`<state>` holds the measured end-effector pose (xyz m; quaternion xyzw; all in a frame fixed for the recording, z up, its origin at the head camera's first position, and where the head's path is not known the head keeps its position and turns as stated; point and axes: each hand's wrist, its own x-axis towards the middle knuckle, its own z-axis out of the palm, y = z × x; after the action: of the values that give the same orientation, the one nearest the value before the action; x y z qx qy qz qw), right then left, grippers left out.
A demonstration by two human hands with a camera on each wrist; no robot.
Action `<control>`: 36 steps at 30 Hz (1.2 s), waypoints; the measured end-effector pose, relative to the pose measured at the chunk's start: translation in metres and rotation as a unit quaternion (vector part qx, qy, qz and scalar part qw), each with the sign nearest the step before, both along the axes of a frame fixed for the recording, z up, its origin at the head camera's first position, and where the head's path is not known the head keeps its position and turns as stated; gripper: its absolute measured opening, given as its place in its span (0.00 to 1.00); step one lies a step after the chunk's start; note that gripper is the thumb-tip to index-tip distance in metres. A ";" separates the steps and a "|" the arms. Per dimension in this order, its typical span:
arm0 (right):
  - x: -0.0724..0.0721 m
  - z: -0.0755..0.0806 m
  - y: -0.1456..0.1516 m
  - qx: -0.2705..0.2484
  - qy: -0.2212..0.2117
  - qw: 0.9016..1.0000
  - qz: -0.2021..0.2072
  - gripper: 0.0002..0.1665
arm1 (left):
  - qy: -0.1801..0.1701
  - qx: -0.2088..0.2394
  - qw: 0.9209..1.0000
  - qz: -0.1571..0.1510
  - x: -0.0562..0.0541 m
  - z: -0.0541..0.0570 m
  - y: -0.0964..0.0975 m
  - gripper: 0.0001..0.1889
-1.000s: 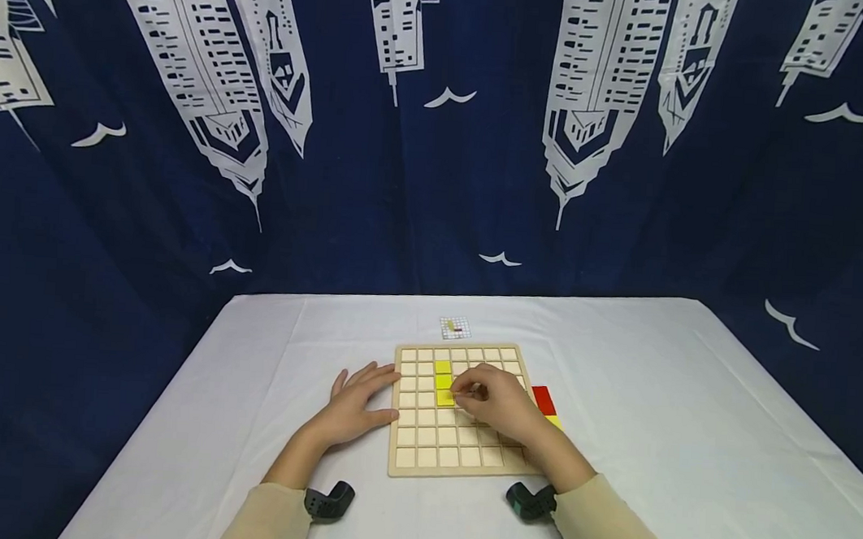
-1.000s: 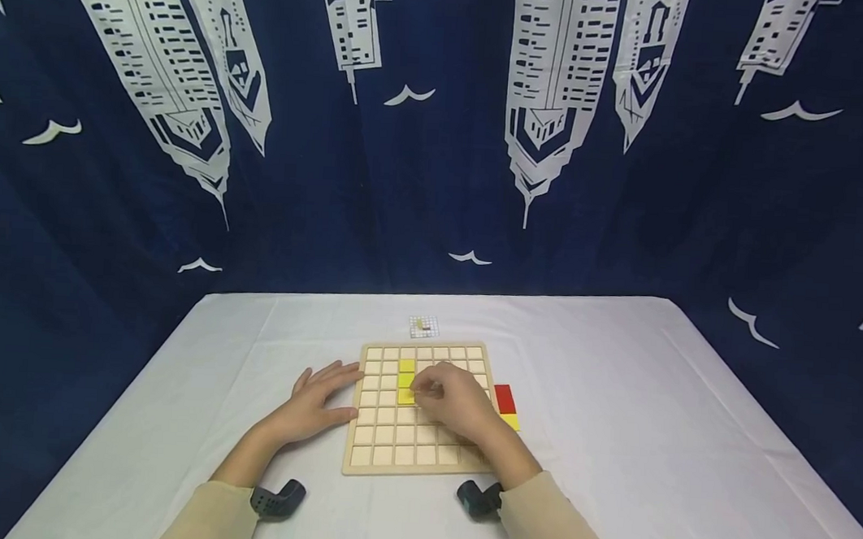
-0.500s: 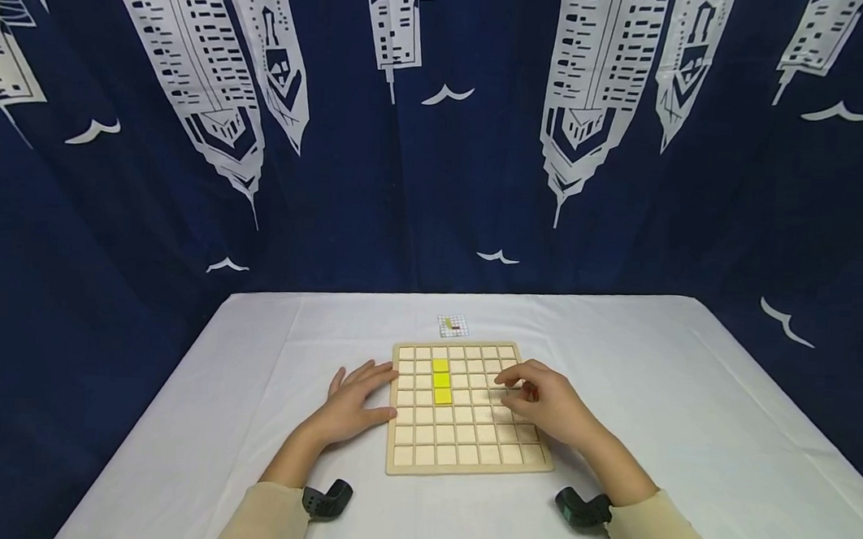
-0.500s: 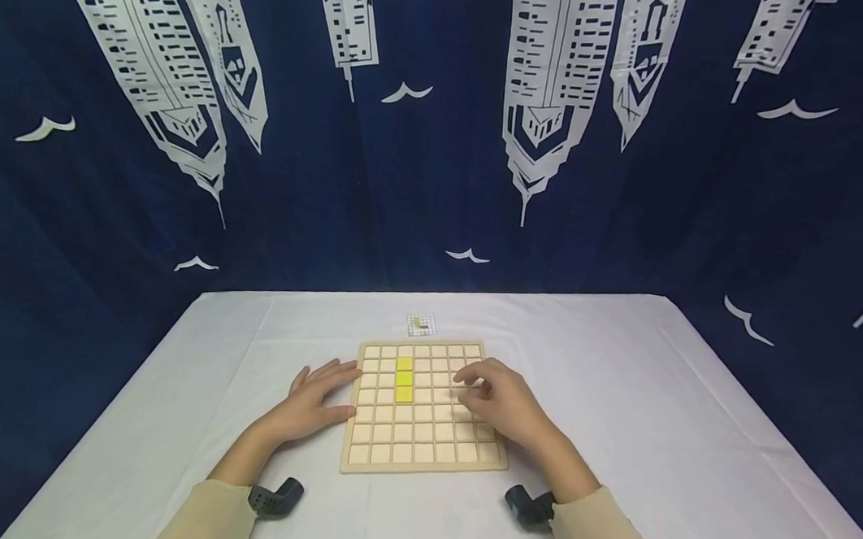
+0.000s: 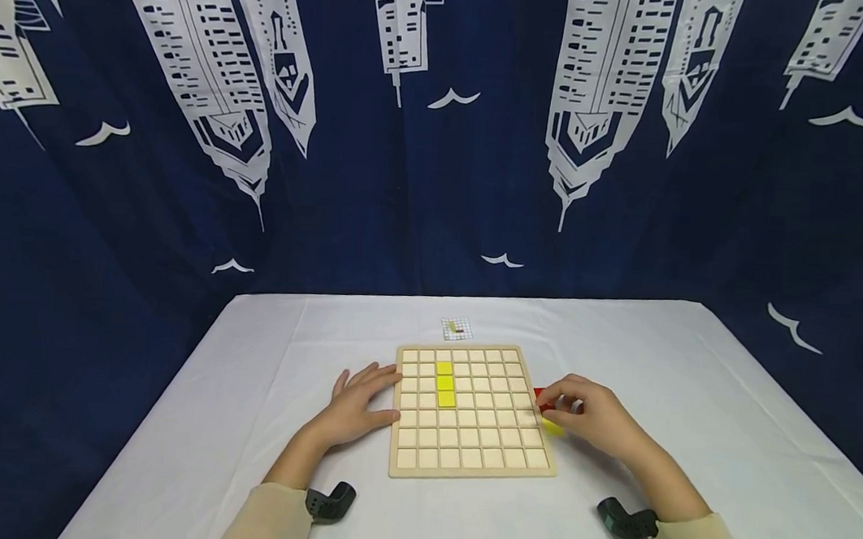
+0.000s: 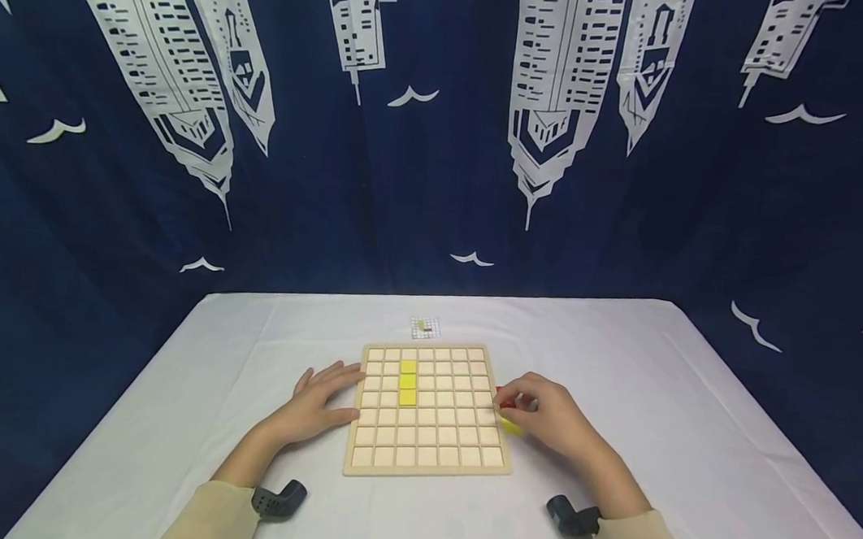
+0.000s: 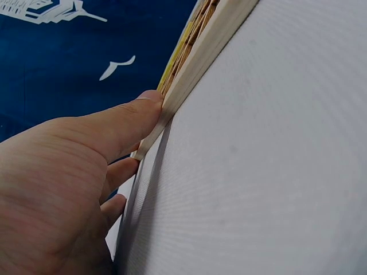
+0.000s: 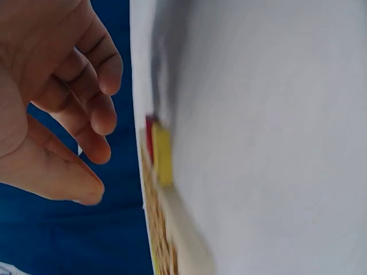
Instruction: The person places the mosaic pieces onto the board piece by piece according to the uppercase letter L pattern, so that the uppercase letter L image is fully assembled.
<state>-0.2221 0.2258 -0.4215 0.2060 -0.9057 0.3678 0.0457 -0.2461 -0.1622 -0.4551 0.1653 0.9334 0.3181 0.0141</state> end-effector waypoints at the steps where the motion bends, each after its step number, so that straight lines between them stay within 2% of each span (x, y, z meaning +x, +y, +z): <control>1: 0.000 -0.002 0.003 0.000 -0.005 1.000 0.003 0.09 | -0.001 -0.001 1.000 0.000 0.000 0.000 0.000 0.33; 13: -0.003 -0.013 0.022 0.001 -0.051 0.998 0.028 0.12 | -0.004 -0.008 1.000 -0.003 -0.002 0.002 0.000 0.33; 19: -0.003 -0.016 0.023 0.012 -0.047 0.998 0.034 0.15 | -0.005 -0.007 1.000 0.002 0.000 0.001 0.000 0.33; 26: -0.002 -0.017 0.020 0.037 -0.025 0.999 0.020 0.19 | -0.003 -0.005 1.000 0.001 0.000 0.001 0.001 0.33; 36: -0.001 -0.018 0.018 0.045 -0.009 0.999 0.010 0.16 | -0.004 -0.005 1.000 0.000 -0.001 0.000 0.000 0.33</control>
<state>-0.2235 0.2441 -0.4394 0.2133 -0.9197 0.3286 0.0244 -0.2468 -0.1618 -0.4552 0.1645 0.9347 0.3144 0.0184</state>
